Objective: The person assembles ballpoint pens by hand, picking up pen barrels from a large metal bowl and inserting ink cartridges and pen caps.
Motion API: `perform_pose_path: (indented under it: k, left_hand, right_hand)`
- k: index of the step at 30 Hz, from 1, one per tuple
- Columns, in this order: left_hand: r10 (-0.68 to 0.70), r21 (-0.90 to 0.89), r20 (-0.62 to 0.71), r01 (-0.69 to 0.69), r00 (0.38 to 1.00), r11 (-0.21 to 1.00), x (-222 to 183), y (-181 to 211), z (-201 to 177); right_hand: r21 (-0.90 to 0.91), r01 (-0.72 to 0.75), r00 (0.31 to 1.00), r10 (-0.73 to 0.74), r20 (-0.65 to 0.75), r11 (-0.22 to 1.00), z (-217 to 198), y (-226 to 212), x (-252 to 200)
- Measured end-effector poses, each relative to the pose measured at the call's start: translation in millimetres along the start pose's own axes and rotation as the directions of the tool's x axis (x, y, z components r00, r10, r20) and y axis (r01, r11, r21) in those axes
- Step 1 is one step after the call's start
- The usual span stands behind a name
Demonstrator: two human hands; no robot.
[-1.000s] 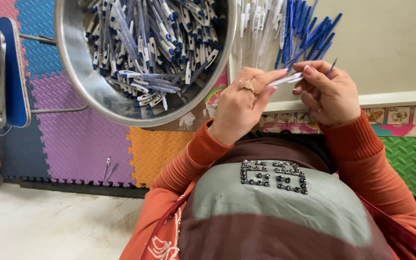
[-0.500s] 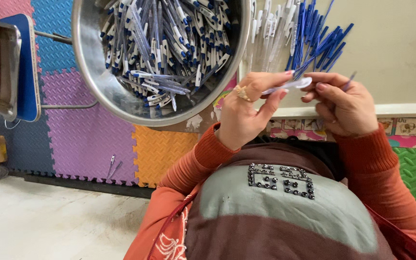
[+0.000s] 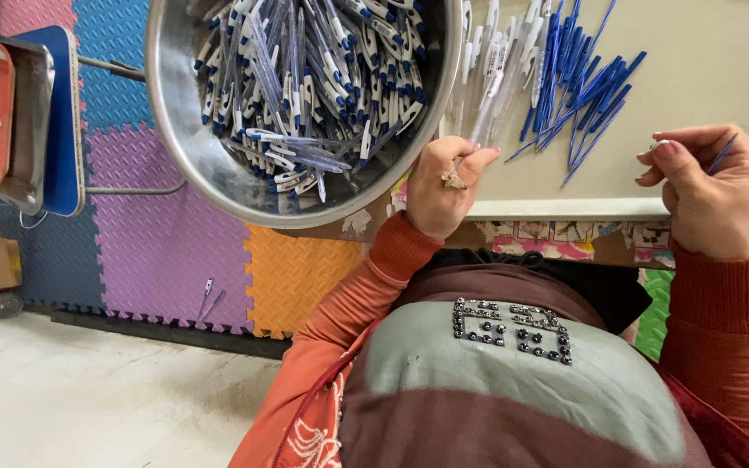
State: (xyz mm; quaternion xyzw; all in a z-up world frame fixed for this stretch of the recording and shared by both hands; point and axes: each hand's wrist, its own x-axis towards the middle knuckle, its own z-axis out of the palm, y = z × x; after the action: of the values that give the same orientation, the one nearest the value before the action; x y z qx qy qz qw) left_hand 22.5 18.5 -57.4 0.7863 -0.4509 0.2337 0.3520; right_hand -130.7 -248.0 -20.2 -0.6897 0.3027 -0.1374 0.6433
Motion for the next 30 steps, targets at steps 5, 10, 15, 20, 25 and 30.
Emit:
perform_pose_path:
  k: [5, 10, 15, 20, 25, 30]
  left_hand:
    - [-0.097, -0.068, -0.001, 0.096, 0.995, 0.993, -8.5, -6.5, 6.8]
    - [-0.156, 0.050, 0.040, 0.154, 0.987, 0.987, -0.9, -0.2, 3.4]
    - [-0.179, 0.243, 0.078, 0.155, 0.981, 0.958, 2.3, 0.6, -3.7]
    - [-0.234, 0.158, 0.147, 0.211, 0.961, 0.965, -0.1, 1.7, -4.3]
    - [-0.229, 0.081, 0.150, 0.218, 0.962, 0.972, -19.5, -1.1, -4.0]
    - [-0.144, 0.006, 0.160, 0.145, 0.977, 0.989, -7.1, 20.9, -43.3]
  right_hand:
    - [-0.070, -0.027, 1.000, 0.026, -0.012, 0.997, 3.2, -1.0, 0.3]
    - [-0.106, 0.031, 1.000, -0.031, 0.003, 0.994, 1.6, 0.0, 2.5]
    - [-0.125, 0.288, 0.956, -0.278, 0.090, 0.950, -35.0, 51.4, 42.3]
    - [-0.407, 0.509, 0.856, -0.497, 0.145, 0.758, -86.5, 125.7, 125.3]
    - [-0.388, 0.555, 0.829, -0.527, 0.187, 0.736, -114.5, 188.7, 219.8]
    - [-0.111, 0.672, 0.734, -0.639, 0.232, 0.732, -114.4, 213.4, 274.8]
